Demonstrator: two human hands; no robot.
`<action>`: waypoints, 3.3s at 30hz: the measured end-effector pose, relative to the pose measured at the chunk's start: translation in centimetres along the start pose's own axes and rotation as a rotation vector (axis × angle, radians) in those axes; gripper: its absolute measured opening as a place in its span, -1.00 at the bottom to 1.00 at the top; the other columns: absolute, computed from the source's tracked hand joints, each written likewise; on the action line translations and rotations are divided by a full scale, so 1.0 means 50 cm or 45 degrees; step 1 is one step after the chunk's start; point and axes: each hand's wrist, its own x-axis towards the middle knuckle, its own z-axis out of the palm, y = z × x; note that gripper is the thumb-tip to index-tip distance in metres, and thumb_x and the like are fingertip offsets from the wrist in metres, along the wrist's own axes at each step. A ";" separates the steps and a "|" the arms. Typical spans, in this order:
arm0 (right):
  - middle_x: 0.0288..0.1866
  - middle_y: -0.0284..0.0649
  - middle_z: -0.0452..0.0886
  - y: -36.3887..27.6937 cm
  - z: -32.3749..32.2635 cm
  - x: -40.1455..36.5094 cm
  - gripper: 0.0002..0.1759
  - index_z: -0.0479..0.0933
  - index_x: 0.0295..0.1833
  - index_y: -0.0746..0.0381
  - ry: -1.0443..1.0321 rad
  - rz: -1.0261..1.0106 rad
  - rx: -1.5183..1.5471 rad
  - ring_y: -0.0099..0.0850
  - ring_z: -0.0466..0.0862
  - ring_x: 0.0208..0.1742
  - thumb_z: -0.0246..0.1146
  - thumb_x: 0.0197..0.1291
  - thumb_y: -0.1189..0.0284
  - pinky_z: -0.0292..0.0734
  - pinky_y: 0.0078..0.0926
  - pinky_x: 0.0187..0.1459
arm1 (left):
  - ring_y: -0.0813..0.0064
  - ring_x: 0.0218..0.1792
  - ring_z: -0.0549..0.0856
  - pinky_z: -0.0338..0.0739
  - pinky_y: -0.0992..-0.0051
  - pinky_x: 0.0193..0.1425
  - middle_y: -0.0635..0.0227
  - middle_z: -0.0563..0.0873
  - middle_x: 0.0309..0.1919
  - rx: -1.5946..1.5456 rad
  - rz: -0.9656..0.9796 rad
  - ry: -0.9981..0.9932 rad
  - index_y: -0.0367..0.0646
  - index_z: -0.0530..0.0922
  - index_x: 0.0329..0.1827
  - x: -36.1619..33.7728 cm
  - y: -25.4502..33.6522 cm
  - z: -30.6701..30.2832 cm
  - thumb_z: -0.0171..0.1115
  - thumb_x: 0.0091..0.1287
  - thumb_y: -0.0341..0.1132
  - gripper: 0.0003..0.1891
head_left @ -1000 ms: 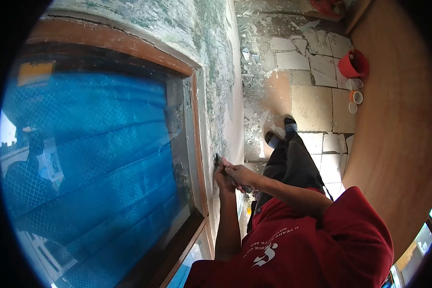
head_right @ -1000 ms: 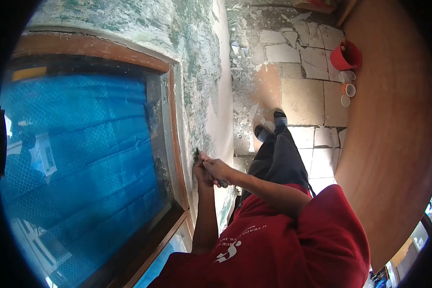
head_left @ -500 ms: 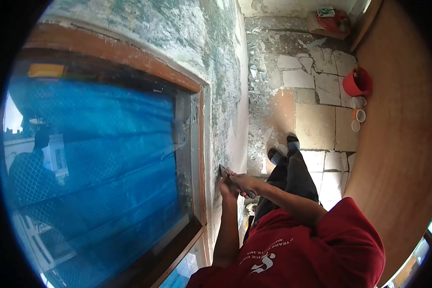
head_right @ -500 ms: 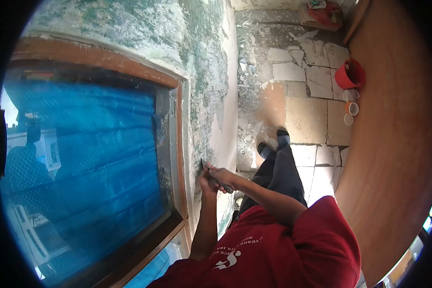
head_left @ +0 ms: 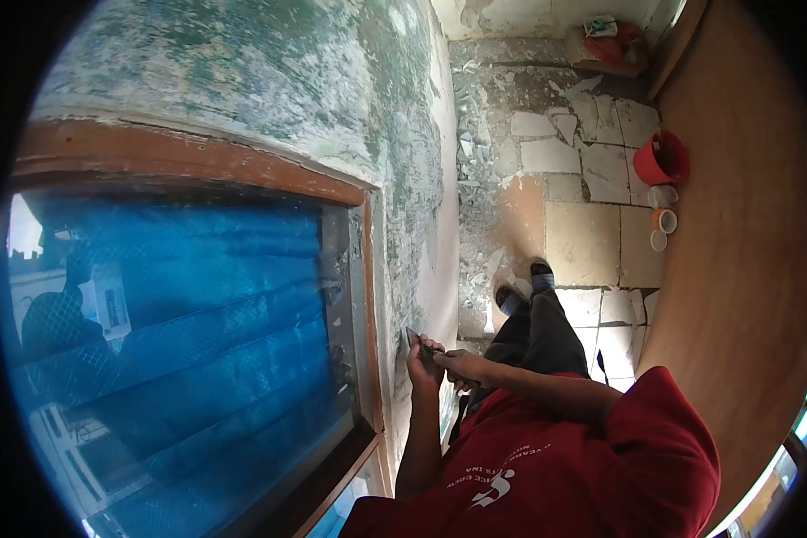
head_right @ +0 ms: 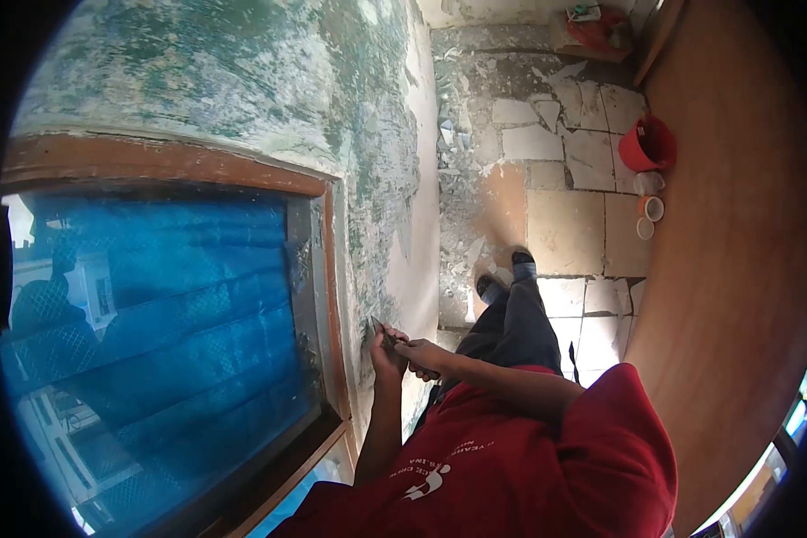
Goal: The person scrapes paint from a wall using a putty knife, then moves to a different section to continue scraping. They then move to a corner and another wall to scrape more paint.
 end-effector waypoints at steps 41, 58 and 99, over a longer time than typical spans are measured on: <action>-0.54 -0.13 0.52 -0.579 -0.581 -0.513 -0.41 0.33 0.28 0.25 0.638 -0.673 -1.073 -0.42 0.50 -0.61 0.07 0.31 0.05 0.40 -0.37 -0.56 | 0.45 -0.21 0.60 0.44 0.48 0.00 0.31 0.61 -0.30 0.329 -0.132 -0.552 -0.25 0.48 -0.21 0.264 -0.544 0.821 0.07 0.42 -0.15 -0.71; -0.49 -0.31 0.41 -1.052 -0.879 -0.577 -0.45 0.05 0.45 0.12 0.291 -0.614 0.174 -0.54 0.35 -0.64 -0.04 0.39 0.40 0.25 -0.62 -0.68 | 0.38 0.01 0.50 0.41 0.38 0.14 0.35 0.54 -0.19 0.083 -0.709 -0.679 -0.16 0.46 -0.23 0.635 -0.681 1.310 -0.12 0.41 0.17 -0.49; -0.55 -0.39 0.35 -2.004 -1.686 -0.053 -0.70 0.40 0.14 0.17 0.893 -0.337 -0.636 -0.64 0.31 -0.71 0.04 0.37 0.30 0.12 -0.68 -0.75 | 0.63 -0.60 0.42 0.43 0.70 -0.50 0.55 0.30 -0.69 -0.804 -0.469 -0.460 0.05 0.21 -0.61 1.893 -0.973 1.855 0.08 0.32 0.19 -0.49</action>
